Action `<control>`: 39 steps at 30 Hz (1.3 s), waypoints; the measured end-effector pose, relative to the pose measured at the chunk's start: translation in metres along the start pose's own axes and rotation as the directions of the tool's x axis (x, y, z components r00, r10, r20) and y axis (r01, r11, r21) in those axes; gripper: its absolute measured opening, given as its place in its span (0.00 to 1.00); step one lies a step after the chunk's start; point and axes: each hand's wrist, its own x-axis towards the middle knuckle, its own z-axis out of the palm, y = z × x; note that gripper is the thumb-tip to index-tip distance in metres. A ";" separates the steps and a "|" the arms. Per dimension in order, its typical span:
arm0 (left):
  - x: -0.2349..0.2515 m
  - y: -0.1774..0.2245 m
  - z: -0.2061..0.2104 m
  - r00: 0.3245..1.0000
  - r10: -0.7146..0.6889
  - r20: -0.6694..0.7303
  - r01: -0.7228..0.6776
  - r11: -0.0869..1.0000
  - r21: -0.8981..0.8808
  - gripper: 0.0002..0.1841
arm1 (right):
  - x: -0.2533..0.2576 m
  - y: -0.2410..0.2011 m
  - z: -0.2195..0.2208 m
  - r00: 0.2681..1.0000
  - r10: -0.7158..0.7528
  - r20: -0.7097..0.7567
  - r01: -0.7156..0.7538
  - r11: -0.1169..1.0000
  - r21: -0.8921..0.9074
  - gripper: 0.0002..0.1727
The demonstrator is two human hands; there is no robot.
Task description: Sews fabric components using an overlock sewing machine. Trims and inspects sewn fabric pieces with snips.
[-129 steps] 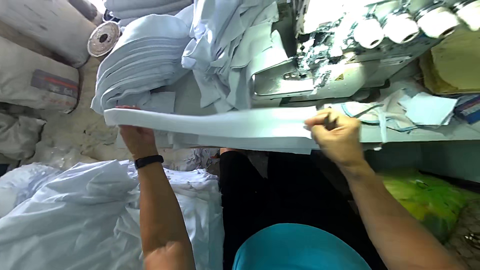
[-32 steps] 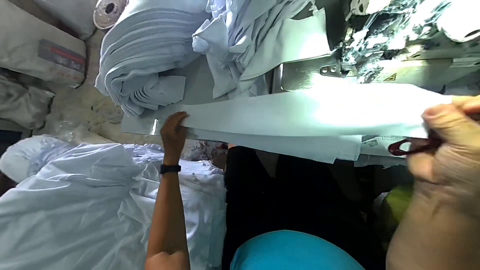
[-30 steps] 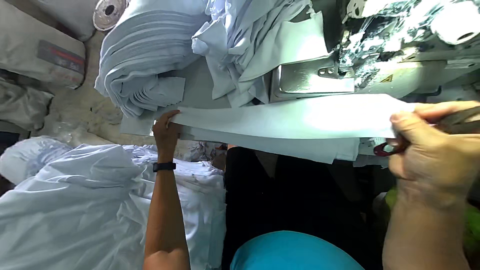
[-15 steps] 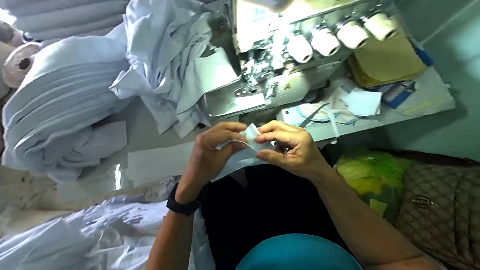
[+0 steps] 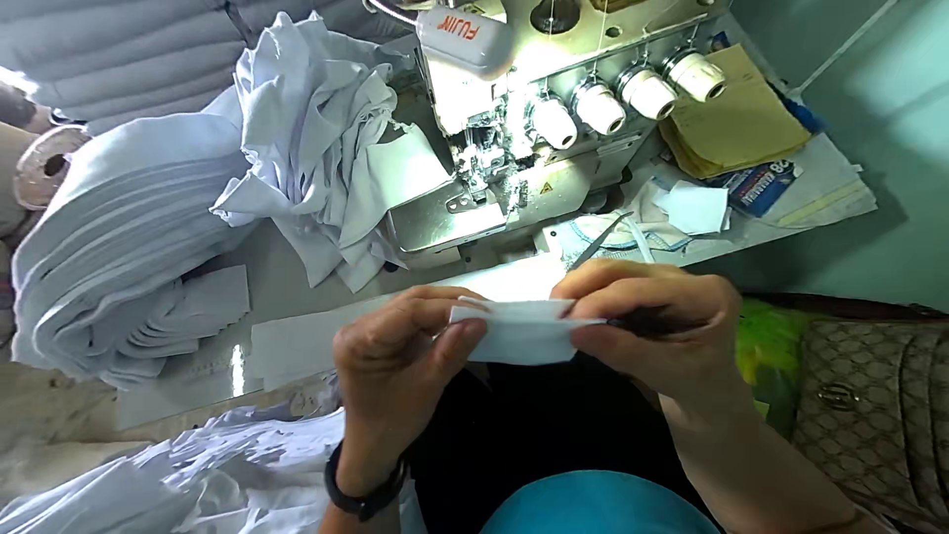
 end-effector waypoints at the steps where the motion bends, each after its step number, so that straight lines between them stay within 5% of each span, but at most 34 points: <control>1: -0.004 -0.004 0.006 0.999 0.003 -0.042 -0.005 0.999 -0.041 0.03 | 0.002 -0.003 -0.002 1.000 -0.007 -0.008 0.007 1.000 0.013 0.03; 5: -0.015 -0.028 0.023 0.985 -0.018 -0.170 -0.025 0.968 -0.249 0.06 | 0.003 -0.001 -0.001 0.996 0.030 -0.084 -0.029 1.000 0.004 0.02; 11: -0.023 -0.042 0.039 0.939 -0.040 -0.343 -0.062 0.957 -0.282 0.06 | 0.002 0.000 0.003 0.976 0.133 -0.172 -0.131 0.991 0.021 0.04; 18: -0.028 -0.048 0.043 0.823 -0.182 -0.539 -0.070 0.907 -0.415 0.06 | 0.022 0.009 0.025 0.984 0.135 -0.117 -0.135 0.991 0.010 0.06; 20: -0.020 -0.038 0.029 0.841 -0.070 -0.536 -0.084 0.962 -0.259 0.09 | 0.031 0.005 0.037 0.992 0.095 -0.079 -0.095 0.995 -0.007 0.05; 22: -0.001 -0.018 0.008 0.887 0.167 -0.430 -0.141 0.986 0.091 0.09 | 0.036 0.001 0.044 0.998 0.055 -0.028 -0.056 0.998 -0.035 0.04; 25: 0.042 -0.001 -0.012 0.928 0.365 -0.078 -0.272 0.803 0.530 0.03 | 0.034 0.014 0.045 0.997 0.018 -0.078 -0.034 0.977 -0.212 0.06; 28: 0.073 -0.031 -0.017 0.957 0.240 0.162 -0.289 0.750 0.596 0.07 | 0.021 0.053 0.044 0.953 0.086 -0.291 -0.157 0.960 -0.231 0.09; 31: 0.078 -0.069 -0.015 0.965 0.131 0.227 -0.249 0.730 0.637 0.04 | 0.003 0.081 0.046 0.895 0.188 -0.406 -0.274 0.947 -0.167 0.07; 37: 0.022 -0.084 0.037 0.985 0.140 0.098 -0.118 0.145 0.982 0.14 | -0.005 0.085 0.045 0.916 0.087 -0.391 -0.229 0.915 -0.332 0.02; 39: 0.015 -0.094 0.038 0.988 0.139 0.066 -0.093 0.190 0.978 0.17 | 0.000 0.086 0.043 0.921 0.061 -0.385 -0.213 0.906 -0.365 0.02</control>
